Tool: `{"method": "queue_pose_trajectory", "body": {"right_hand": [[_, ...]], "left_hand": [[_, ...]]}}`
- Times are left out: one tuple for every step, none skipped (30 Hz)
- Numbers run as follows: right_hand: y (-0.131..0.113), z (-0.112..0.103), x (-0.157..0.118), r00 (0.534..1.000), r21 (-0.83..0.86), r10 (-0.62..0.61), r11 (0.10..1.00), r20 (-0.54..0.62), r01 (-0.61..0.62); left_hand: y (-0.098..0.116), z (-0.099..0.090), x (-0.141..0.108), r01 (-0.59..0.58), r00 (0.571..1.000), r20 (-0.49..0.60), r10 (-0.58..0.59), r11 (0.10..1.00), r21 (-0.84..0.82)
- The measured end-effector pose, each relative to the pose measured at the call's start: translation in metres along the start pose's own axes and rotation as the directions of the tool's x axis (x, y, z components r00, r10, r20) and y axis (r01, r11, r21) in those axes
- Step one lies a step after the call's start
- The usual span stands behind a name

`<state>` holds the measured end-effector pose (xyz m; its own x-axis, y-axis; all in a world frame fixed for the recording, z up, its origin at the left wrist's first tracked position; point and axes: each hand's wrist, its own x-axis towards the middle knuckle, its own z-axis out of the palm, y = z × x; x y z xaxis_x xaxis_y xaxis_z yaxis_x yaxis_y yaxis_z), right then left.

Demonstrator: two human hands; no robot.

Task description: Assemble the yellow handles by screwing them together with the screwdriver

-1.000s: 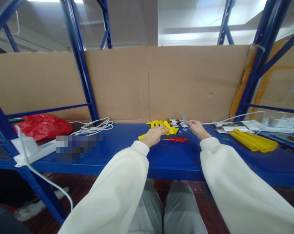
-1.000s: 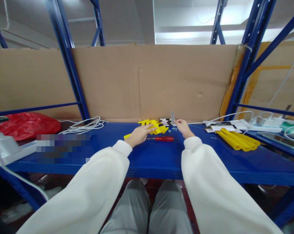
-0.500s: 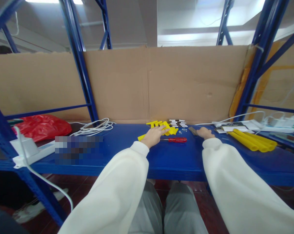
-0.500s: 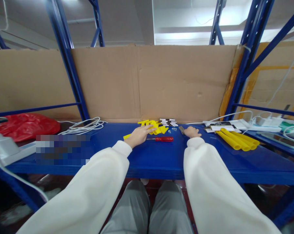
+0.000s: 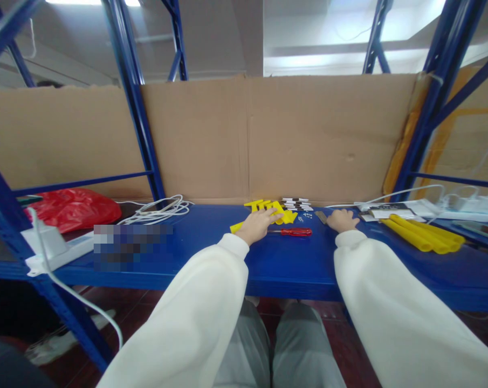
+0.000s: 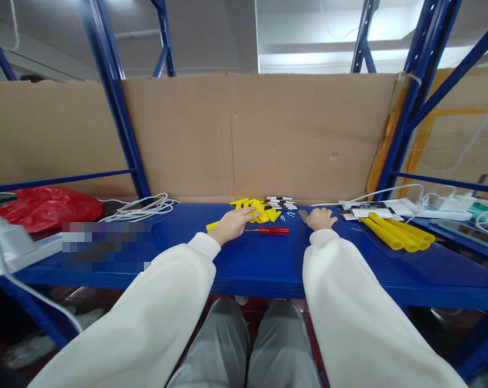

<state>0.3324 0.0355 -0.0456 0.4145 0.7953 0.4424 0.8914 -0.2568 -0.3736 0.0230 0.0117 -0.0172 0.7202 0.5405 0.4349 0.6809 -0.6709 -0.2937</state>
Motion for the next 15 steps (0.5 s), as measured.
{"method": "queue_pose_trajectory", "body": {"right_hand": [[-0.005,-0.003,-0.003,1.0,-0.043,0.021,0.999,-0.003,-0.021],[-0.01,-0.006,-0.006,1.0,-0.073,0.002,0.997,-0.016,-0.004],[-0.016,-0.009,-0.009,0.998,-0.09,-0.047,0.995,-0.035,0.044],[-0.021,-0.011,-0.011,0.991,-0.097,-0.121,0.989,-0.055,0.115],[-0.027,-0.013,-0.014,0.976,-0.1,-0.206,0.975,-0.073,0.198],[-0.032,-0.014,-0.016,0.951,-0.101,-0.295,0.953,-0.088,0.286],[-0.038,-0.014,-0.019,0.918,-0.102,-0.386,0.921,-0.096,0.376],[-0.043,-0.014,-0.022,0.873,-0.102,-0.478,0.877,-0.1,0.469],[-0.049,-0.015,-0.025,0.82,-0.102,-0.564,0.826,-0.1,0.555],[-0.054,-0.015,-0.028,0.763,-0.102,-0.639,0.769,-0.096,0.631],[-0.059,-0.015,-0.031,0.708,-0.105,-0.7,0.714,-0.09,0.692],[-0.064,-0.015,-0.034,0.66,-0.111,-0.747,0.665,-0.081,0.739],[-0.068,-0.015,-0.037,0.619,-0.119,-0.782,0.623,-0.07,0.774],[-0.072,-0.016,-0.04,0.585,-0.127,-0.809,0.587,-0.058,0.799],[-0.075,-0.017,-0.042,0.558,-0.134,-0.829,0.558,-0.046,0.819]], "left_hand": [[0.0,0.0,0.0,0.001,1.0,-0.001,-0.001,1.0,0.001],[0.0,0.001,0.0,0.001,1.0,-0.002,-0.001,1.0,0.001],[0.0,0.001,0.0,-0.002,1.0,-0.003,0.002,1.0,0.002],[0.0,0.002,0.0,-0.008,1.0,-0.005,0.008,1.0,0.002],[-0.001,0.002,0.0,-0.016,1.0,-0.007,0.016,1.0,0.002],[-0.001,0.002,0.001,-0.024,1.0,-0.009,0.024,1.0,0.002],[-0.001,0.003,0.001,-0.031,0.999,-0.011,0.031,1.0,0.003],[-0.001,0.004,0.001,-0.038,0.999,-0.014,0.038,0.999,0.003],[-0.002,0.004,0.002,-0.046,0.999,-0.017,0.046,0.999,0.002],[-0.002,0.005,0.002,-0.056,0.998,-0.019,0.056,0.998,0.0],[-0.003,0.006,0.003,-0.07,0.997,-0.018,0.07,0.998,-0.003],[-0.003,0.006,0.003,-0.086,0.996,-0.016,0.086,0.996,-0.006],[-0.003,0.007,0.004,-0.103,0.995,-0.012,0.103,0.995,-0.007],[-0.003,0.007,0.004,-0.116,0.993,-0.007,0.116,0.993,-0.007],[-0.002,0.007,0.005,-0.126,0.992,-0.004,0.126,0.992,-0.007]]}}
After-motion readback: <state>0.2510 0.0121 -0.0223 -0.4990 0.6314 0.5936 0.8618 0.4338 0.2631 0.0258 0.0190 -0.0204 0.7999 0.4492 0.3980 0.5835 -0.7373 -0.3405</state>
